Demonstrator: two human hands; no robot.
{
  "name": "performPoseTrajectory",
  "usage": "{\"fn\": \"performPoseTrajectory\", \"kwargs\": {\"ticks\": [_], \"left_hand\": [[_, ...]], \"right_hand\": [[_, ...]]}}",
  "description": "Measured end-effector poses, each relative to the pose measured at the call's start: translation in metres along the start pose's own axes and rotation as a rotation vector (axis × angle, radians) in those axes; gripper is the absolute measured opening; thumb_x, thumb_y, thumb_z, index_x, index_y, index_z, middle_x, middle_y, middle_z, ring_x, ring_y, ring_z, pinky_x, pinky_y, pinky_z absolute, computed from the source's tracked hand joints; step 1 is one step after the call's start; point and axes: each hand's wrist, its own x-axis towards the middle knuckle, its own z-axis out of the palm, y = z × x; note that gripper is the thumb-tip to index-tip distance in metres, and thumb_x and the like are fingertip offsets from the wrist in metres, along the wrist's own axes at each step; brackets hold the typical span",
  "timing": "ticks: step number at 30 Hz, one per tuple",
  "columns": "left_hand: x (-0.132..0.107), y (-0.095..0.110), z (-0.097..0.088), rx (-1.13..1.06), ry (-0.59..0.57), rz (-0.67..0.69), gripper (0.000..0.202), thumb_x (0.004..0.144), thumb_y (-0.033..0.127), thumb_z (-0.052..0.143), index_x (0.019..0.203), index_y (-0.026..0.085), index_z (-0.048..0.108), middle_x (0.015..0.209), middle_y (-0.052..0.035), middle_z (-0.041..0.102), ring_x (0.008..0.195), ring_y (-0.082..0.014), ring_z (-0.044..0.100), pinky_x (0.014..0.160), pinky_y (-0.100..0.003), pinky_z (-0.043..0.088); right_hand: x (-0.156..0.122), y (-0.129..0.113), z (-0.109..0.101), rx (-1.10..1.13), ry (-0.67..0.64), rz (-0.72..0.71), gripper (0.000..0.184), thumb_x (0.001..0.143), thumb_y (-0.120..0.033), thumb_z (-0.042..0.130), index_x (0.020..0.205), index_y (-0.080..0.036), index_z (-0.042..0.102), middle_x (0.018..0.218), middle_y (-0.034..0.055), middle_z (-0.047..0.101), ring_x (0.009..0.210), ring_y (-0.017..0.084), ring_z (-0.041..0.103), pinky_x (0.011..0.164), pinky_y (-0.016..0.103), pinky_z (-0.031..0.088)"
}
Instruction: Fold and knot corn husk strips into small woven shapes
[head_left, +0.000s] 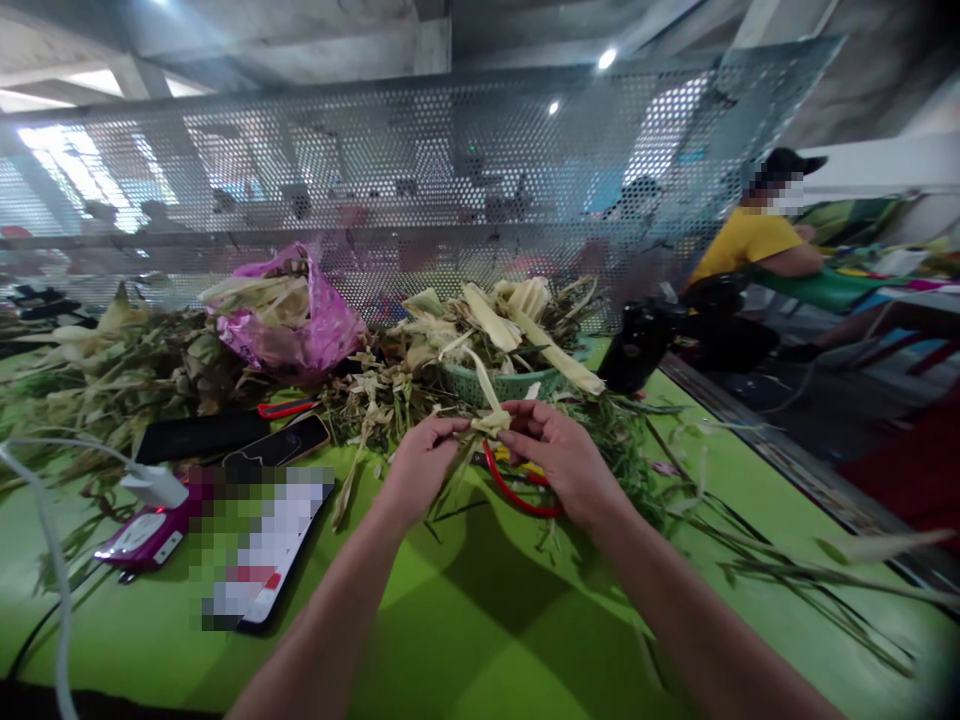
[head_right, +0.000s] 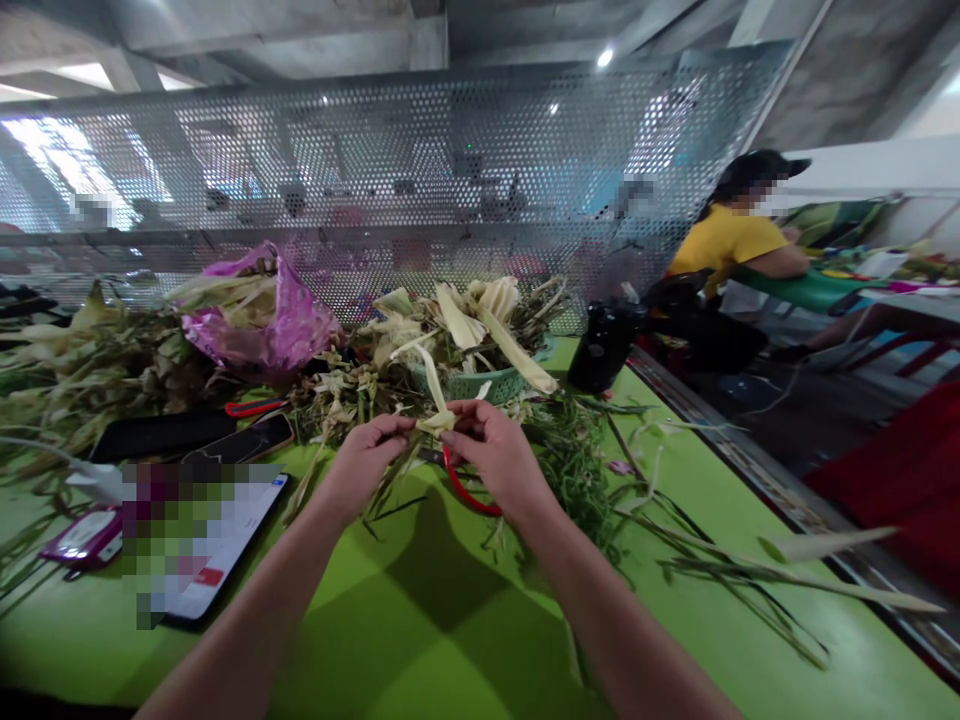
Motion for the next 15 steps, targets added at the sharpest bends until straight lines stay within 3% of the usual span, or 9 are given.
{"fn": "performPoseTrajectory", "kwargs": {"ticks": [7, 11, 15], "left_hand": [[0.001, 0.000, -0.011, 0.128, -0.105, 0.064, 0.043, 0.078, 0.008, 0.042, 0.110, 0.020, 0.069, 0.113, -0.0058, 0.066, 0.106, -0.0181, 0.057, 0.101, -0.031, 0.037], [0.000, 0.008, -0.017, 0.319, -0.179, 0.104, 0.041, 0.083, 0.015, 0.042, 0.119, 0.020, 0.063, 0.112, -0.0070, 0.064, 0.104, -0.0201, 0.056, 0.098, -0.034, 0.039], [-0.003, 0.014, -0.013, 0.351, -0.223, 0.175, 0.028, 0.089, 0.029, 0.043, 0.097, 0.017, 0.068, 0.105, -0.0090, 0.064, 0.105, -0.0215, 0.053, 0.096, -0.035, 0.040]], "right_hand": [[0.000, -0.002, -0.004, 0.046, 0.045, -0.005, 0.032, 0.069, -0.025, 0.073, 0.097, -0.016, 0.060, 0.073, -0.0008, 0.062, 0.062, 0.011, 0.053, 0.057, 0.023, 0.045], [0.000, -0.005, -0.005, 0.000, 0.012, -0.042, 0.031, 0.070, -0.027, 0.073, 0.096, -0.017, 0.061, 0.073, -0.0005, 0.062, 0.063, 0.011, 0.053, 0.055, 0.023, 0.045], [-0.001, -0.006, -0.004, -0.064, -0.070, -0.080, 0.028, 0.071, -0.029, 0.072, 0.095, -0.018, 0.061, 0.077, 0.0015, 0.064, 0.066, 0.013, 0.055, 0.057, 0.024, 0.045]]}}
